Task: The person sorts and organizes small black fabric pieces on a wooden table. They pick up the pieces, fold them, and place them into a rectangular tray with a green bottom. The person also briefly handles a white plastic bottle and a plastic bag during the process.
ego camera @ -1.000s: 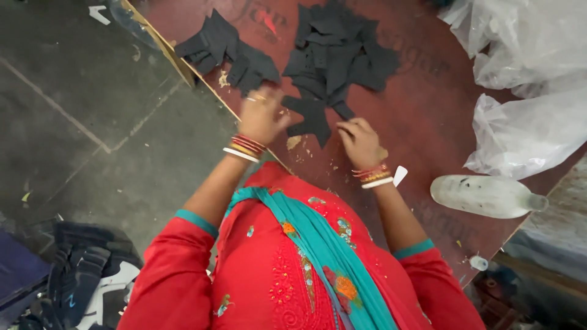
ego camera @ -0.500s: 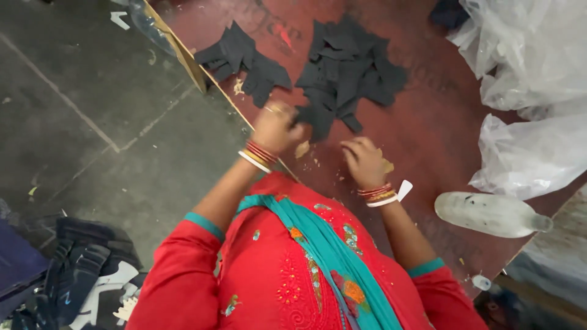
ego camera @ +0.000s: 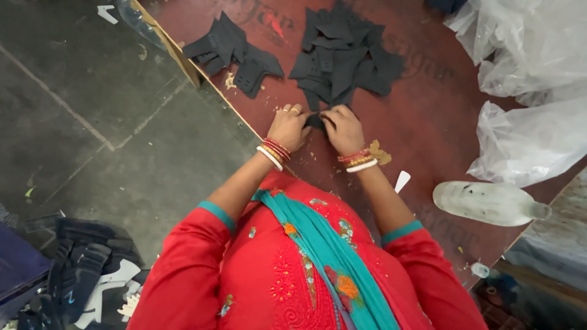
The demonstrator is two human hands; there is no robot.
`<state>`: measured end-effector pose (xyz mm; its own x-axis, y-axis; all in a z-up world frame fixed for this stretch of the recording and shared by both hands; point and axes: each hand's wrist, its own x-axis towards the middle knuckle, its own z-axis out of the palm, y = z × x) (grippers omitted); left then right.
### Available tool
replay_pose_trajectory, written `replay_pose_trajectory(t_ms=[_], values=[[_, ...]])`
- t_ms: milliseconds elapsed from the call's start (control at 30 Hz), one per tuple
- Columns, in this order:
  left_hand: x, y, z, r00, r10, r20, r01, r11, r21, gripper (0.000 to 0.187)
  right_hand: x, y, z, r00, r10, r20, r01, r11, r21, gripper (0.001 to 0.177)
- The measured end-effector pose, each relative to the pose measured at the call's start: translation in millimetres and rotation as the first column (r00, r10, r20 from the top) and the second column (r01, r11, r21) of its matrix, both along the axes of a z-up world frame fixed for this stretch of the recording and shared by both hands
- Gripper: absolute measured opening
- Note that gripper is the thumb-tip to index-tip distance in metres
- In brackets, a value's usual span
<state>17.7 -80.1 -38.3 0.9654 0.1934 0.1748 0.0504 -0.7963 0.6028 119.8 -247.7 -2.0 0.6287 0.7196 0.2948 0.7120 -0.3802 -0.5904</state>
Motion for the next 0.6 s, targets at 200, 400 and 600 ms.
replay_pose_trajectory(t_ms=[200,400,600], values=[[-1.0,-0.6,6.7,0.995,0.091,0.051,-0.093,0.995,0.038,0.031,-15.5,-14.6,-6.5,0.985,0.118,0.128,-0.115,0.993,-0.034,0.011],[-10.2,47.2,-10.4,0.957,0.291,-0.001,-0.242,0.794,-0.557,0.021,-22.4,-68.3,11.7,0.998,-0.069,0.003,0.069,0.994,-0.086,0.013],[20.7,109.1,39.8,0.810,0.509,0.292,-0.473,0.861,-0.188,0.039,-20.6,-105.9,6.9,0.944,-0.282,-0.171,0.274,0.959,-0.065,0.017]])
